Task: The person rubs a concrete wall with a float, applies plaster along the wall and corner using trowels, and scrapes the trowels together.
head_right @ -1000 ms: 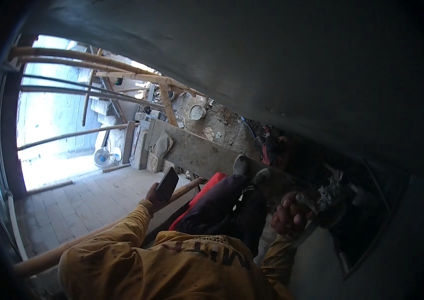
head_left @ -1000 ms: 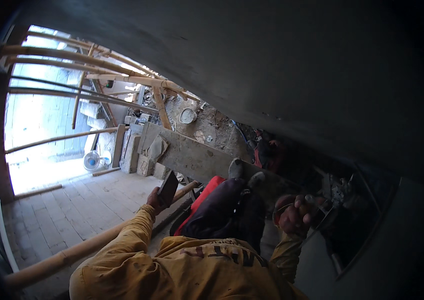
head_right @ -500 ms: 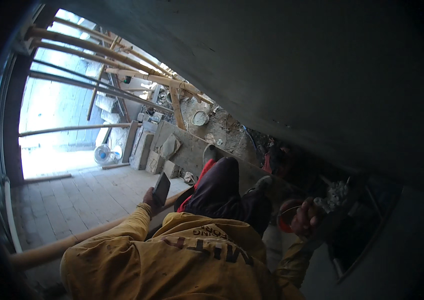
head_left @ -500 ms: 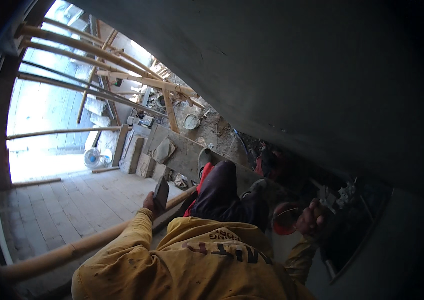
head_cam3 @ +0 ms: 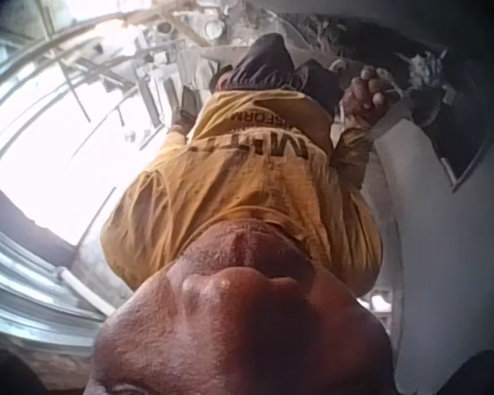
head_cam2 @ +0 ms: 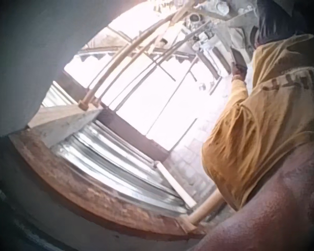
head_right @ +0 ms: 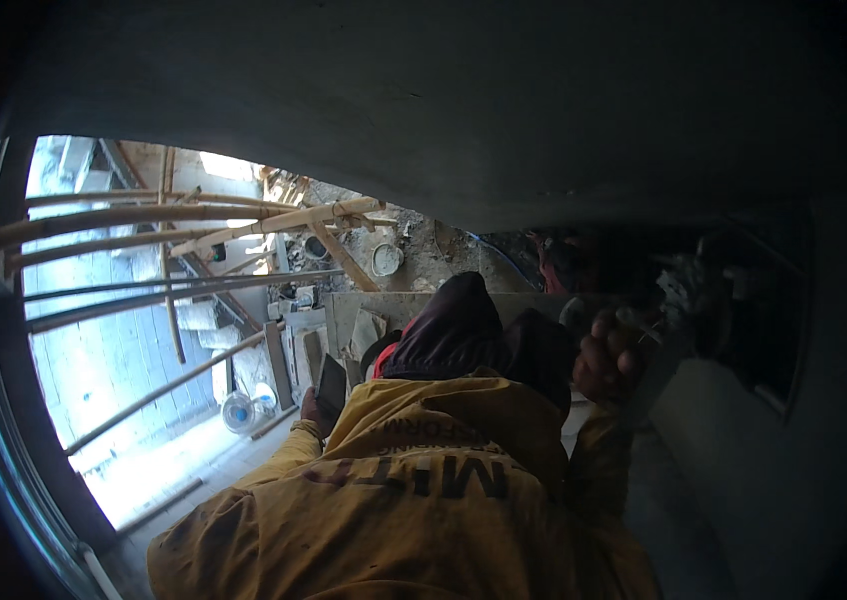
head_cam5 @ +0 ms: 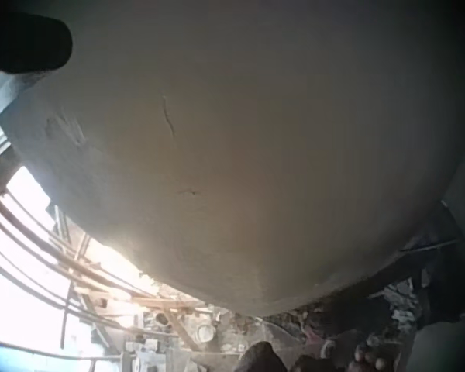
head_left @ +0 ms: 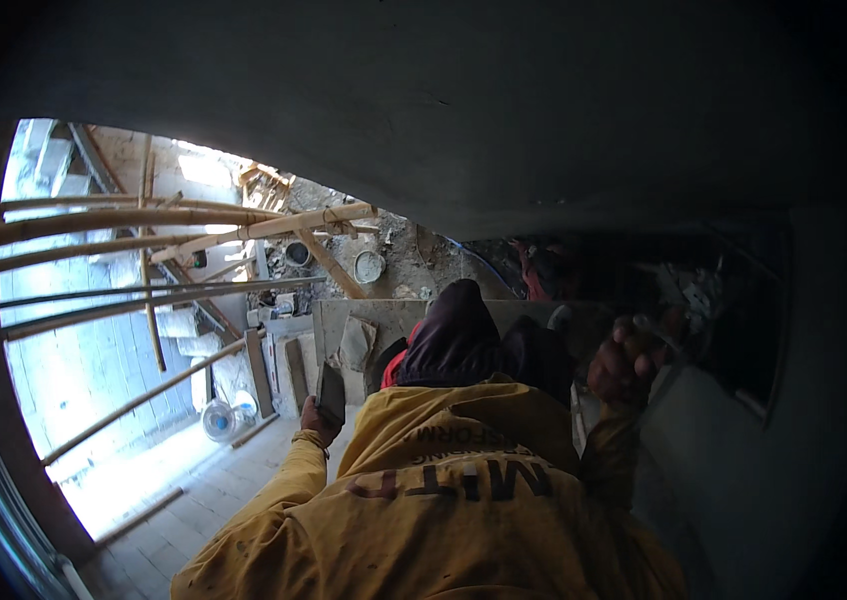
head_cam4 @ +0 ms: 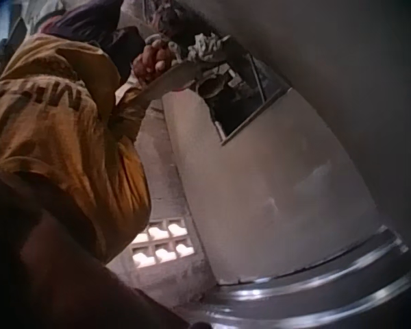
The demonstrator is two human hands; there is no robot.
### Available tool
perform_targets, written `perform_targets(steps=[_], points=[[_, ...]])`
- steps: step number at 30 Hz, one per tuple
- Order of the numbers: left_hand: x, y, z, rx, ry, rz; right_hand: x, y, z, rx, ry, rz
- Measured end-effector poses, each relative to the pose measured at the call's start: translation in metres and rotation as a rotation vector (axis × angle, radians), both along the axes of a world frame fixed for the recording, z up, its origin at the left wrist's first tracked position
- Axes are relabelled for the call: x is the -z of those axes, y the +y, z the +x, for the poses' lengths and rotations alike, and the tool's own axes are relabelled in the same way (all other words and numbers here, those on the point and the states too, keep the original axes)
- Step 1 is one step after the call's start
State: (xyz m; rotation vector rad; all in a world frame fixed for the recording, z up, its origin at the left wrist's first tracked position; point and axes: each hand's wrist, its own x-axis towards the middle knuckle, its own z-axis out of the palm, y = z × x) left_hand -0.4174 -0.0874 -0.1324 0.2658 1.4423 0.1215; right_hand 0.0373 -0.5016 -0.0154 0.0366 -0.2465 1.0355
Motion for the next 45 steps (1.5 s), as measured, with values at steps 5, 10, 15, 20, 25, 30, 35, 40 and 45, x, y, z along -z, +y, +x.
perform_targets(steps=[5, 10, 15, 20, 25, 30, 35, 40, 45], points=[[-0.023, 0.081, -0.025, 0.658, 0.217, 0.448, 0.002, 0.038, -0.04, 0.054, 0.017, 0.081], [-0.055, 0.143, -0.02, 0.098, 0.036, 0.096, 0.008, 0.06, -0.074, 0.109, 0.065, 0.07], [-0.096, 0.144, 0.017, 0.132, -0.019, 0.159, 0.012, 0.07, -0.079, 0.023, 0.0, 0.135], [-0.139, 0.122, 0.076, 2.335, 0.607, 1.643, 0.007, 0.063, -0.055, -0.134, -0.072, 0.129], [-0.151, 0.1, 0.092, 1.827, 0.509, 1.259, -0.004, 0.053, -0.038, -0.12, -0.132, 0.103], [-0.137, 0.122, 0.062, 1.88, 0.411, 1.396, -0.004, 0.06, -0.039, -0.014, -0.138, 0.079], [-0.125, 0.175, 0.032, 1.783, 0.44, 1.545, -0.002, 0.087, -0.047, 0.21, -0.153, 0.034], [-0.144, 0.213, 0.019, 2.065, 0.75, 1.281, -0.004, 0.134, -0.063, 0.41, -0.152, -0.002], [-0.154, 0.267, 0.024, 2.407, 0.792, 1.274, -0.002, 0.185, -0.09, 0.47, -0.15, -0.05]])
